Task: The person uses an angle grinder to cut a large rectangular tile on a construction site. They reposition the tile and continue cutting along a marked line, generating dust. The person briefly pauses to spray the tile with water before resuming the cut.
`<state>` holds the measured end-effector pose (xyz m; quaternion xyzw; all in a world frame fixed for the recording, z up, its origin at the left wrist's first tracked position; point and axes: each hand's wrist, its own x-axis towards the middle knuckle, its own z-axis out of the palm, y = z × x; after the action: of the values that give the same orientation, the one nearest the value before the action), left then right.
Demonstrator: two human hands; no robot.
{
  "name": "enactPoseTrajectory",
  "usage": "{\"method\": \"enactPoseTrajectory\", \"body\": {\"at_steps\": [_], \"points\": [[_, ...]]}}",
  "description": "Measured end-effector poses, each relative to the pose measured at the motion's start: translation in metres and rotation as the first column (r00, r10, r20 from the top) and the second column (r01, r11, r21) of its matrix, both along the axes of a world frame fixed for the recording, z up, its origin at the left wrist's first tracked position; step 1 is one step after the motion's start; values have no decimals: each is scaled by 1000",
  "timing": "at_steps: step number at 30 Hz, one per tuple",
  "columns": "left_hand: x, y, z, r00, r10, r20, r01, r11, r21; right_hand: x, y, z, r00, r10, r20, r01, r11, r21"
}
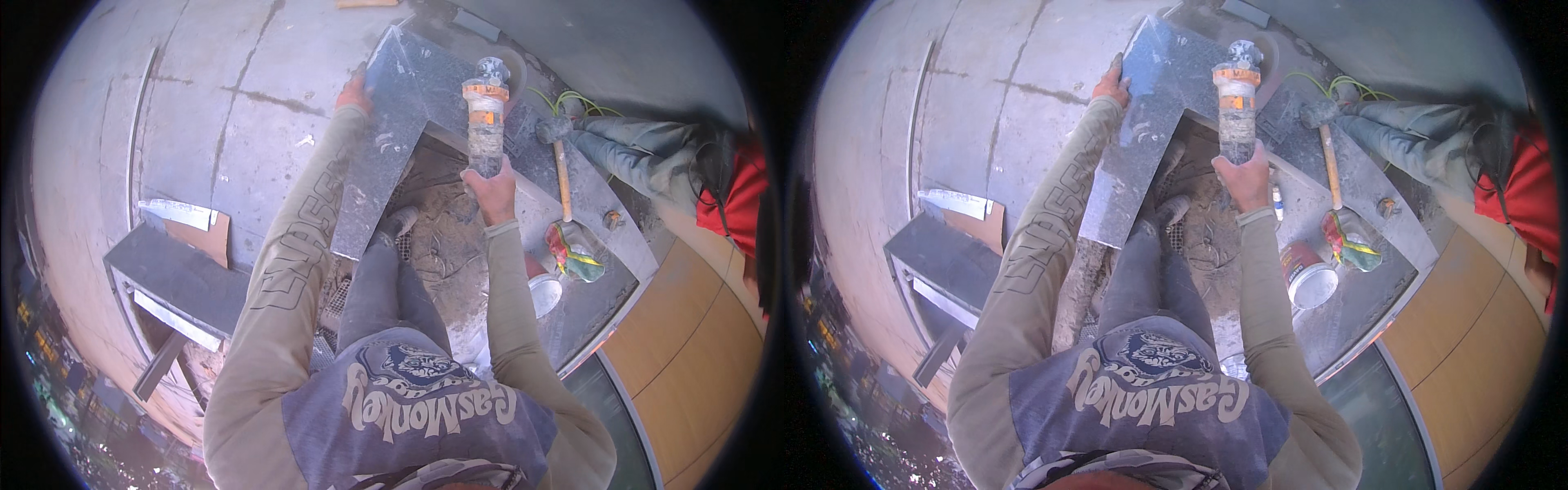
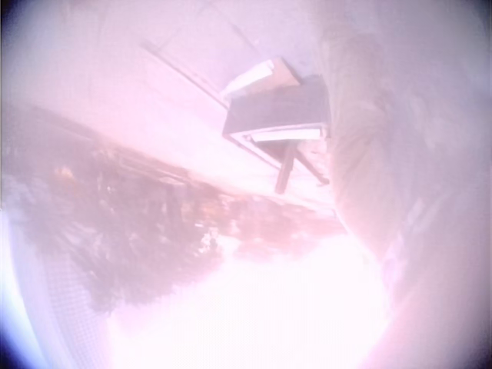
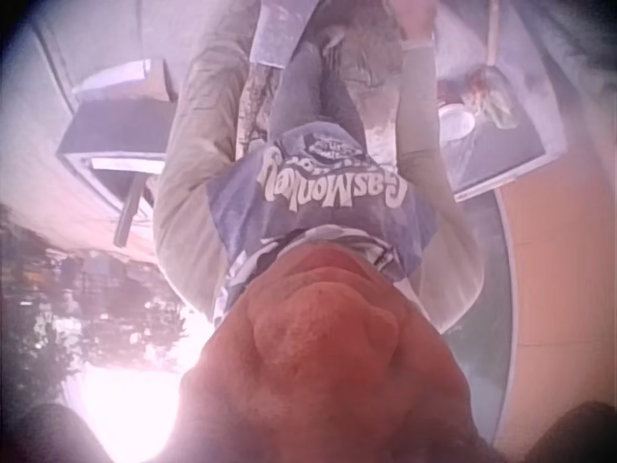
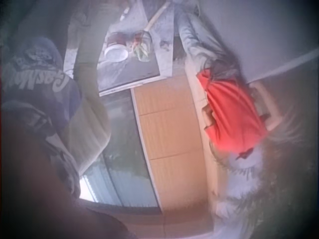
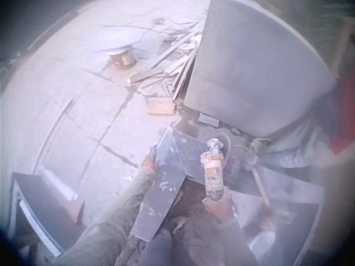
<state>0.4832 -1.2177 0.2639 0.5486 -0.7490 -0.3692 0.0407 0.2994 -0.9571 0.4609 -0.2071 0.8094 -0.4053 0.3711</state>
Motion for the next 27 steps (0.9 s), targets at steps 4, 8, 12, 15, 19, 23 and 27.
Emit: {"method": "enactPoseTrajectory", "body": {"at_steps": [4, 8, 12, 15, 19, 23, 27], "points": [[17, 2, 2, 994, 10, -105, -14, 999, -40, 3, 15, -39, 993, 36, -109, -40, 999, -36], [28, -30, 16, 979, -152, 137, 148, 988, 37, 18, -2, -19, 999, 43, -29, -45, 997, -67], [21, -26, 21, 943, -254, 213, 263, 965, -12, 27, 6, -21, 1000, -12, 29, 13, 998, -64], [18, -34, 39, 913, -352, 204, 323, 932, 164, 26, 19, -33, 1000, -1, 1, 1, 997, -78], [10, -34, 42, 847, -383, 368, 365, 923, 122, 30, 30, -33, 1000, -1, 11, 2, 999, -37], [7, -51, -4, 735, -365, 571, 497, 864, -88, 33, 36, -26, 1000, 7, -26, -7, 1000, 12], [-22, -63, 20, 524, -639, 563, 632, 735, 246, 30, 43, -27, 1000, -29, 11, 29, 999, -23]]}}
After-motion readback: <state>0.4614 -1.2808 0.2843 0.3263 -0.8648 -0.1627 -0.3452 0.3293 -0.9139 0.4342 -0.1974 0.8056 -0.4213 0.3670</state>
